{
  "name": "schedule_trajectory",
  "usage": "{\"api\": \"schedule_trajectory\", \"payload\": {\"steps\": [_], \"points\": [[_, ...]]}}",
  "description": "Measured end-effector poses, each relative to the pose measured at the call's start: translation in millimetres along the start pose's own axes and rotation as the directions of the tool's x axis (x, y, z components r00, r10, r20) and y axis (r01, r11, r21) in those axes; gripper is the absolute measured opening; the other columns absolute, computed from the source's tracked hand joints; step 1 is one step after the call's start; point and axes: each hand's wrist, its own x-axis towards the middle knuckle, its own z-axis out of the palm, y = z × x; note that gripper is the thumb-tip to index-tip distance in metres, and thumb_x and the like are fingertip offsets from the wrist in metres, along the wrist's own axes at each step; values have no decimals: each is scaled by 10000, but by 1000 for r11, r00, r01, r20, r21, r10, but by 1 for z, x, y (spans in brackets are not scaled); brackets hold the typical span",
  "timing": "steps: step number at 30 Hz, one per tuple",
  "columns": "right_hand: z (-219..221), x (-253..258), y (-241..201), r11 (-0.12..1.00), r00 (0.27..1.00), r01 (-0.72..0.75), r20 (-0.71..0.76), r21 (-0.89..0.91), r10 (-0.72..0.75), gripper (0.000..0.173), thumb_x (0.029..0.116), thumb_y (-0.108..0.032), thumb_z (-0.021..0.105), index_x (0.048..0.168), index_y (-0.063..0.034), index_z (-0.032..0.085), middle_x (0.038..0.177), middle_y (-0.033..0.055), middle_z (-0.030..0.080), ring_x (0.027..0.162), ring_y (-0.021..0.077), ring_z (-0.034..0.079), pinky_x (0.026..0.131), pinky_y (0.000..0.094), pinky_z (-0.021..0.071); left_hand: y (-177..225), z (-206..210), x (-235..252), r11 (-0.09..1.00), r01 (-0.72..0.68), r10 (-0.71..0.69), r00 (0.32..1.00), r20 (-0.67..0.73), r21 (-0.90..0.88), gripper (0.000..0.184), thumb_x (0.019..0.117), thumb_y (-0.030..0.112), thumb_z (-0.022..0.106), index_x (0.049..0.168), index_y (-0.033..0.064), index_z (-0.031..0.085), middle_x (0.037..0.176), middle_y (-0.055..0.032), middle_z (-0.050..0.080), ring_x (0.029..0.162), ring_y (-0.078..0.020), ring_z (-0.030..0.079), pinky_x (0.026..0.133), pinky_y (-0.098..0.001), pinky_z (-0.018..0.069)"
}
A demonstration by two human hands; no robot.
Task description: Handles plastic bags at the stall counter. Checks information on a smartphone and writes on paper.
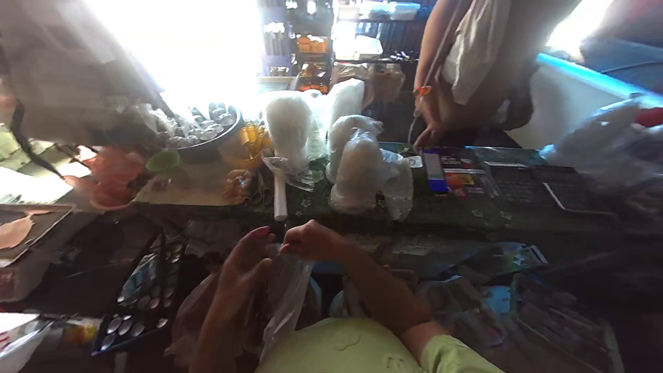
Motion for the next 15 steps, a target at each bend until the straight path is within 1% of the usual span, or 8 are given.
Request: {"api": "schedule_trajectory", "payload": {"steps": [2,4,7,9,10,12,13,15], "points": [[-3,-4,-6,992,998,-65,-32,-108,62,351,1060,-295,554,1018,17,708,913,176,711,875,311,699,815,518,550,2,31,19,997,-27,25,999,30,67,548,874,85,743,1382,-13,561,1280,-85,690,1126,-163,685,957,-335,584],[-13,-12,-4,972,983,-153,-127,-176,132,380,1063,-342,537,1026,-13,724,936,168,728,925,328,708,845,555,540,4,49,32,991,-9,13,1000,-26,136,384,857,25,762,1228,-8,670,1080,-53,759,939,-106,732,840,-283,618],[-24,-33,12,983,934,-165,-334,-82,129,375,1046,-355,574,1025,-29,757,924,138,739,898,266,706,863,474,549,5,60,47,985,54,-55,998,4,163,162,872,75,761,1031,48,740,842,25,744,700,-29,673,650,-204,573],[-29,-47,17,991,858,-96,-498,93,130,318,1037,-258,595,1019,19,751,906,121,750,875,199,713,878,388,563,6,67,54,965,122,-152,981,117,231,99,900,165,734,954,82,737,770,57,704,656,-11,637,615,-196,543],[-32,-53,17,971,799,-42,-576,236,174,290,1042,-197,576,1012,50,726,865,96,744,823,145,714,845,337,582,4,72,57,949,149,-202,964,174,277,127,915,216,717,928,91,739,757,63,696,659,-7,633,622,-205,539],[-42,-65,13,864,724,45,-612,501,317,274,1064,-149,524,1012,84,659,791,74,712,738,123,705,796,331,608,-2,87,64,937,133,-213,950,228,322,170,950,242,693,928,79,736,755,65,693,666,14,630,642,-200,539],[-47,-72,13,837,728,26,-584,546,359,276,1065,-168,528,1036,81,643,797,79,706,733,132,707,782,336,613,-6,96,67,950,101,-170,961,219,297,171,965,223,672,935,65,730,758,66,689,668,24,624,646,-189,537],[-54,-86,19,891,825,-116,-458,439,332,356,1024,-233,611,1205,73,627,1007,145,699,885,185,696,854,364,589,-8,113,74,986,24,-53,984,171,166,154,993,151,607,957,34,700,770,67,686,684,20,637,664,-182,557]]}}
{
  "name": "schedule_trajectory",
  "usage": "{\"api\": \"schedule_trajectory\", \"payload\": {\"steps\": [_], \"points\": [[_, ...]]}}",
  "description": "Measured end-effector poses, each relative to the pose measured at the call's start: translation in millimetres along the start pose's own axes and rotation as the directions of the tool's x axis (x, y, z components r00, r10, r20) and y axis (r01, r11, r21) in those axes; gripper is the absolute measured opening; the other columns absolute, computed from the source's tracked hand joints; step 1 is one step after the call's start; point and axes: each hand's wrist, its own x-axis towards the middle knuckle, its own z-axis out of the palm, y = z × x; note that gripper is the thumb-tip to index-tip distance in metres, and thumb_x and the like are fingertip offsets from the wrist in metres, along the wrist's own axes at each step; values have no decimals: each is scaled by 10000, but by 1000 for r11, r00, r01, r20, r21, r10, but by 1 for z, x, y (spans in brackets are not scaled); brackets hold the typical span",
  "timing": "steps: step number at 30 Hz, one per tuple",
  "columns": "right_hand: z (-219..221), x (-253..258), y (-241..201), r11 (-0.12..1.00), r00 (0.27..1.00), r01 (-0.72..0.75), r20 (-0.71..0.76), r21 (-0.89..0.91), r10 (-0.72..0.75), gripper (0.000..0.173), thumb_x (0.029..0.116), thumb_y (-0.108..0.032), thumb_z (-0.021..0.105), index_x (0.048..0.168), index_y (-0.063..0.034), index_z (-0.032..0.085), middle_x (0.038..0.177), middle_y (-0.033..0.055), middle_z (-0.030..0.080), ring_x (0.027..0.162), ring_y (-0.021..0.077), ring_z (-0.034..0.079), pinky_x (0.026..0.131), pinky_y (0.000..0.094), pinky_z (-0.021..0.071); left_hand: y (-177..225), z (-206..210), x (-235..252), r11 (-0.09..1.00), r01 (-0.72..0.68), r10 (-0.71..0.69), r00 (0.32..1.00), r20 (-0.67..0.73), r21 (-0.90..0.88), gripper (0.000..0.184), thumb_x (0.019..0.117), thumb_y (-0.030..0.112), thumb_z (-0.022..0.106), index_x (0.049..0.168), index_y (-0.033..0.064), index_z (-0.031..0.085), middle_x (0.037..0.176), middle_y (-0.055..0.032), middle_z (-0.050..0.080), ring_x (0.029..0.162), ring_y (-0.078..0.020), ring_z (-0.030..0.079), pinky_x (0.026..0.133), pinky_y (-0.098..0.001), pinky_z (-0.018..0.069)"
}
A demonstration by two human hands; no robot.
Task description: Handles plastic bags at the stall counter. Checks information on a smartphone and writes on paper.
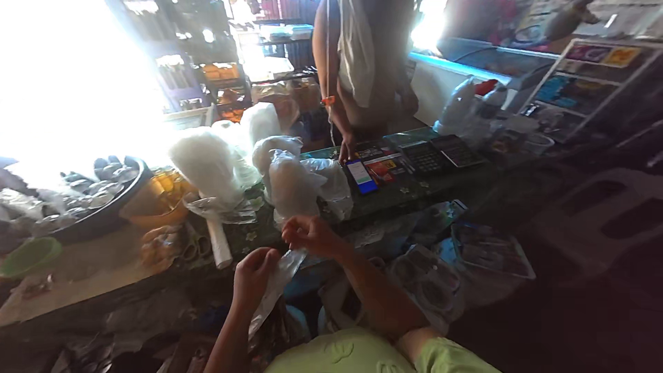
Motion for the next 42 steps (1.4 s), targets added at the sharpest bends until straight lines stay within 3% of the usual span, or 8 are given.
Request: {"api": "schedule_trajectory", "payload": {"steps": [3,10,16,19,23,26,32,42], "points": [[-10,-9,9,950,986,135,136,-281,-100,370,920,-196,769,1187,52,706,1122,210,712,1052,267,684,982,396,534,9,14,18,986,-123,116,991,-68,-112,135,1011,92,563,1044,-3,654,830,65,696,738,10,663,709,-196,583],[-33,-13,13,987,968,150,-196,-56,-159,193,998,-71,622,1063,74,732,967,118,760,901,106,717,894,301,582,11,19,35,998,55,-45,971,234,-37,347,1028,371,482,1052,84,676,789,105,634,693,33,603,668,-183,535],[-67,-14,12,929,996,-54,-46,367,76,273,1059,-184,467,980,-24,673,605,-100,529,490,-22,461,486,156,412,30,7,55,906,152,-92,982,168,-395,343,1038,191,408,819,192,671,697,114,667,620,25,611,598,-173,537],[-76,-11,3,987,997,-83,21,136,80,180,1013,-161,611,1040,8,667,789,-50,632,667,-16,569,652,180,505,48,-3,78,855,128,-99,992,83,-502,404,1059,122,283,889,162,647,745,107,693,689,20,653,671,-172,567],[-81,26,-20,995,930,55,-367,78,-23,167,1010,-99,600,1088,26,680,835,25,651,651,44,576,628,232,526,64,-5,129,897,102,-113,994,1,-430,259,1101,222,403,1063,117,637,845,66,668,743,3,625,687,-198,547],[-90,73,-28,976,798,12,-587,-216,-139,220,1018,-190,627,1141,-25,704,990,103,715,817,169,660,758,392,559,65,-6,176,988,62,-62,998,8,-139,375,1102,234,448,1331,-23,597,1268,-142,652,1115,-126,606,1001,-323,472],[-68,109,28,843,807,-425,-559,-330,188,296,1032,-171,585,1228,32,673,1185,272,682,1134,417,653,1012,575,502,7,24,171,913,406,-403,913,-66,48,300,1041,131,560,1258,-75,579,1173,-240,625,1045,-316,622,929,-486,516],[-23,87,100,767,665,-600,-674,-225,323,303,1045,-234,558,1255,-53,681,1182,179,718,1129,326,686,999,526,524,-72,48,144,822,536,-508,843,-176,191,469,1094,367,438,1212,-23,670,1214,-274,657,1181,-410,615,1017,-615,445]]}}
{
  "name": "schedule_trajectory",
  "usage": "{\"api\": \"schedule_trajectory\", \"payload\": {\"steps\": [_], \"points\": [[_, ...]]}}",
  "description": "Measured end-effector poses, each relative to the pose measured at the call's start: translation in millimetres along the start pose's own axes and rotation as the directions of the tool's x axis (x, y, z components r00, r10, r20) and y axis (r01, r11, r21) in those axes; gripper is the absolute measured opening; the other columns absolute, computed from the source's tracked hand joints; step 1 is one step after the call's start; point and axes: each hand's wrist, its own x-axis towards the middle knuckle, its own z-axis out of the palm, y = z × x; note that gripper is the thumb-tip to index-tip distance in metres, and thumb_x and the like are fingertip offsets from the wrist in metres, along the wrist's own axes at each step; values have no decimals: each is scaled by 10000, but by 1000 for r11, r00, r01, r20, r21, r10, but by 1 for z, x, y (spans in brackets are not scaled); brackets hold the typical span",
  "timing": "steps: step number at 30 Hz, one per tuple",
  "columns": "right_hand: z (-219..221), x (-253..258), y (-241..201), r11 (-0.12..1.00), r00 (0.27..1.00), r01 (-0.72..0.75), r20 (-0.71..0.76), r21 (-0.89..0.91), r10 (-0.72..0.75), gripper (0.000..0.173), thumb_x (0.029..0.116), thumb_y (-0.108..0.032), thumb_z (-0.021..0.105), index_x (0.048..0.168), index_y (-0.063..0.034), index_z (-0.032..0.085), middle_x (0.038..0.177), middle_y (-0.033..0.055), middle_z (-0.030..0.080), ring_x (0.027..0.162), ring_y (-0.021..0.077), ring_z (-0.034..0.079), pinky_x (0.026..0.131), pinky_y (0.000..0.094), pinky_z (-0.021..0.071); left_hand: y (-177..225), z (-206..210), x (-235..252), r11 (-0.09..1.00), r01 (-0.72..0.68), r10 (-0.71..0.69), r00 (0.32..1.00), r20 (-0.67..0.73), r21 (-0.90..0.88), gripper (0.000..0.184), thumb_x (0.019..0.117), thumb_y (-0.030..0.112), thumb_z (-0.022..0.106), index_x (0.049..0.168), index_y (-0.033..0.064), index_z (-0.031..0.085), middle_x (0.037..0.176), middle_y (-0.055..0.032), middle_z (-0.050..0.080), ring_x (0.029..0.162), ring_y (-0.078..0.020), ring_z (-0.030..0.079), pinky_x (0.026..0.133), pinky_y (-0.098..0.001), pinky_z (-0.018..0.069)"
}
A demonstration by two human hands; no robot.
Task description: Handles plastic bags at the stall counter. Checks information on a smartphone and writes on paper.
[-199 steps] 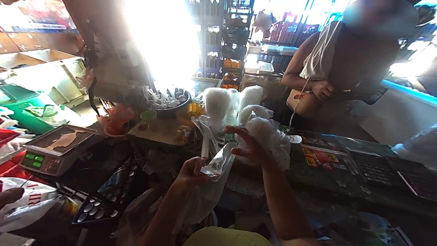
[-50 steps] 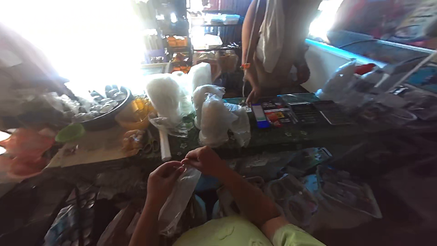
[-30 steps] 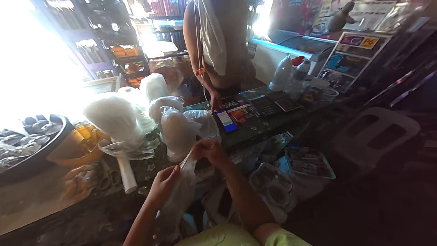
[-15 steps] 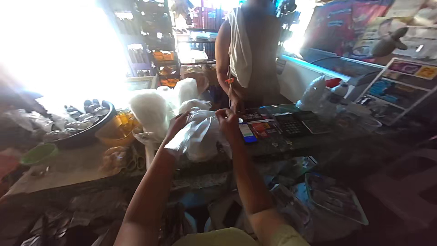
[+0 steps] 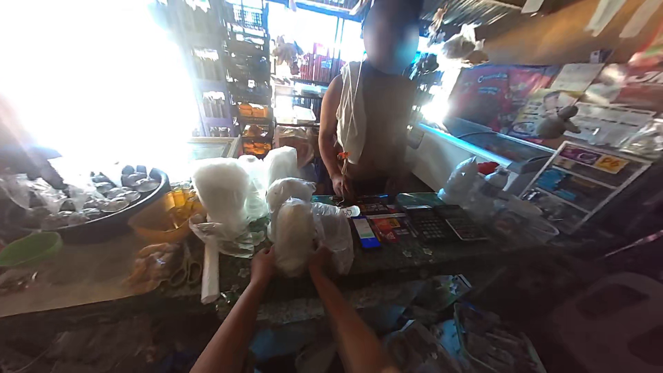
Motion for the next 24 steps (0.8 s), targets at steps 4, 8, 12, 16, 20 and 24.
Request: {"api": "schedule_trajectory", "payload": {"steps": [4,8,12,16,20,24], "points": [[18,-19,-28,996,988,85,128,14,-86,333,1086,-186,485,1308,12,634,1282,225,669,1225,361,636,1067,503,488,-3,-8,-23,988,4,-34,980,-196,-151,531,1124,361,343,1263,-67,625,1264,-309,627,1236,-434,585,1051,-610,422],[50,-15,-45,986,973,164,159,39,-168,332,1090,-192,478,1241,45,655,1248,240,676,1195,367,646,1054,497,492,-22,-30,-33,941,-86,-34,938,-346,-327,554,1132,351,290,1305,-83,587,1260,-300,622,1204,-385,597,1040,-566,435],[43,-6,-52,986,961,89,250,142,-123,394,1108,-259,451,1278,42,639,1268,244,664,1208,354,633,1067,497,472,-52,-45,-54,871,-158,17,956,-294,-465,490,1128,290,317,1425,-71,463,1225,-256,627,1020,-275,686,916,-436,566],[22,-33,-15,856,976,-11,193,518,-104,390,1111,-259,453,1318,44,585,1129,247,673,888,301,729,794,448,633,-92,-48,-121,929,-215,138,957,-257,-301,471,1102,284,376,1432,-45,448,1266,-229,607,996,-252,695,874,-417,591],[-1,-104,100,908,981,143,66,394,-183,338,1061,-193,535,1273,65,591,1055,192,688,847,228,703,772,388,614,-181,-40,-195,996,-4,4,1000,1,-93,493,1090,281,462,1481,-13,410,1364,-257,567,1189,-329,630,1008,-505,529],[-21,-204,244,991,915,-122,381,-53,133,432,1039,-158,568,1412,53,516,1331,249,614,1212,331,630,1051,451,520,-283,-31,-266,977,211,-208,967,147,-9,617,1035,181,584,1541,-46,313,1445,-298,503,1323,-384,536,1114,-519,443]]}}
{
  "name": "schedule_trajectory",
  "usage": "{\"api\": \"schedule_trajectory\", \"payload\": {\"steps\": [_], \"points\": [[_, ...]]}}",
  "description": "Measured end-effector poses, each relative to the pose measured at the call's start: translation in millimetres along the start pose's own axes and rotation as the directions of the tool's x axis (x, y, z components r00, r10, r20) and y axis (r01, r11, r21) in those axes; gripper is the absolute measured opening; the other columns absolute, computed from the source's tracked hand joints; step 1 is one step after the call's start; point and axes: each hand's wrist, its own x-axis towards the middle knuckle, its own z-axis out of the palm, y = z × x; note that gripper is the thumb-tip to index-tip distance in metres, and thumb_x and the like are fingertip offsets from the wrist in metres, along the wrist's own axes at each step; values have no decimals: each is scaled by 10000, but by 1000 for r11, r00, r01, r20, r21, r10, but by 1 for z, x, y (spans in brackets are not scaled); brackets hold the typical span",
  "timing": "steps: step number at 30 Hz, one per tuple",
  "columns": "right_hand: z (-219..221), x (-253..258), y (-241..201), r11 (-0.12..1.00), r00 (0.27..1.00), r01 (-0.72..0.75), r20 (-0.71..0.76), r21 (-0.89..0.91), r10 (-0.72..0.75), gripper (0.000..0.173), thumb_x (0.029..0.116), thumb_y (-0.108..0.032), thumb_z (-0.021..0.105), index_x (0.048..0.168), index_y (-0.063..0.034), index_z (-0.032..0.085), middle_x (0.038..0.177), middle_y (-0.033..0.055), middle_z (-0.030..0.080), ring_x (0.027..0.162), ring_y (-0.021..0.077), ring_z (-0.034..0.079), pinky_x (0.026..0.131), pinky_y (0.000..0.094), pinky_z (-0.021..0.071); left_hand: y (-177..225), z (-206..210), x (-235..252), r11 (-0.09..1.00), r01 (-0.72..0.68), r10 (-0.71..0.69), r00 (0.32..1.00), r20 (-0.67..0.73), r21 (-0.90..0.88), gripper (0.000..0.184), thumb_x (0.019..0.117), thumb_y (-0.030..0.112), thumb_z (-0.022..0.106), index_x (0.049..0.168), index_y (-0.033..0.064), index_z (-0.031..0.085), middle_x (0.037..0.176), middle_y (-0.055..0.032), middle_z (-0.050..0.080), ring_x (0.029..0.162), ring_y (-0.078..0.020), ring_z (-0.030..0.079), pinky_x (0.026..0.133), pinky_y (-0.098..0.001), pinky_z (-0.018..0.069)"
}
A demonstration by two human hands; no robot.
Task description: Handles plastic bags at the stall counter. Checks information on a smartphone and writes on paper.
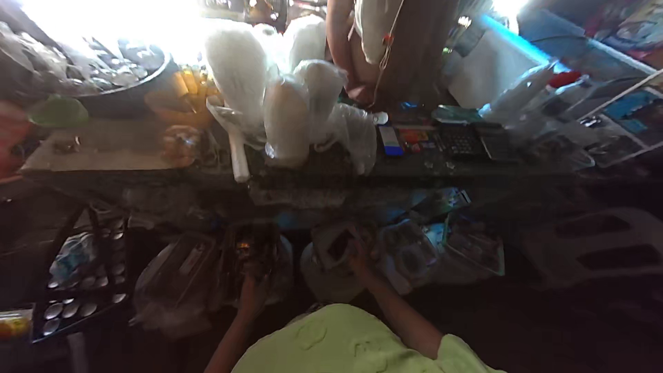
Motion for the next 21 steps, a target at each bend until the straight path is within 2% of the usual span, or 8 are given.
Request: {"api": "schedule_trajectory", "payload": {"steps": [2,4,8,10,13,16,18,21], "points": [[3,-46,50,979,978,-193,66,-67,198,458,1019,-117,586,1435,49,488,1346,257,598,1229,348,616,1063,469,505,-43,3,-26,992,114,-115,993,29,55,555,1025,180,601,1491,-45,400,1373,-292,563,1259,-390,582,1073,-541,471],[2,-78,80,950,952,-293,61,-106,300,457,1000,-108,614,1422,32,505,1298,242,627,1188,340,637,1037,478,518,-83,6,-49,962,229,-241,968,66,147,450,1043,202,579,1414,-42,505,1304,-289,615,1214,-408,613,1050,-573,474],[-20,-94,75,933,943,-281,114,-226,312,421,1009,-148,615,1399,-8,542,1263,195,656,1158,298,656,1023,461,528,-132,25,-82,909,329,-374,915,151,257,372,1049,177,565,1358,-31,570,1290,-263,639,1219,-390,621,1066,-559,467],[-31,-82,68,935,946,-199,192,-292,261,389,1035,-171,568,1394,-22,558,1269,186,661,1167,289,657,1035,458,524,-128,37,-86,902,310,-376,906,196,299,374,1047,208,574,1355,-4,591,1292,-241,649,1224,-375,624,1074,-555,465],[-41,-50,63,911,907,-112,334,-396,257,386,1046,-187,553,1397,-28,567,1313,204,641,1223,322,628,1070,497,492,-123,68,-69,928,206,-279,937,211,311,358,1036,232,595,1333,34,624,1265,-211,675,1188,-363,649,1050,-566,490],[-47,-12,57,856,827,17,489,-517,279,417,1058,-194,545,1441,-29,534,1426,234,569,1321,367,563,1119,548,439,-63,87,-40,959,142,-202,951,235,246,410,1021,214,616,1372,4,579,1295,-233,648,1211,-370,629,1062,-556,482],[-53,9,59,823,780,120,566,-555,268,420,1047,-190,562,1436,-29,548,1440,241,559,1353,389,531,1135,582,408,-28,102,-10,971,88,-142,960,241,221,504,1002,203,646,1430,-24,507,1368,-246,597,1278,-364,585,1104,-524,457],[-70,29,76,853,782,155,589,-498,202,403,1045,-196,562,1414,-34,568,1423,229,575,1337,373,548,1132,566,419,11,130,45,939,74,-150,967,206,336,575,988,247,666,1452,-39,484,1397,-288,560,1315,-420,544,1115,-569,425]]}}
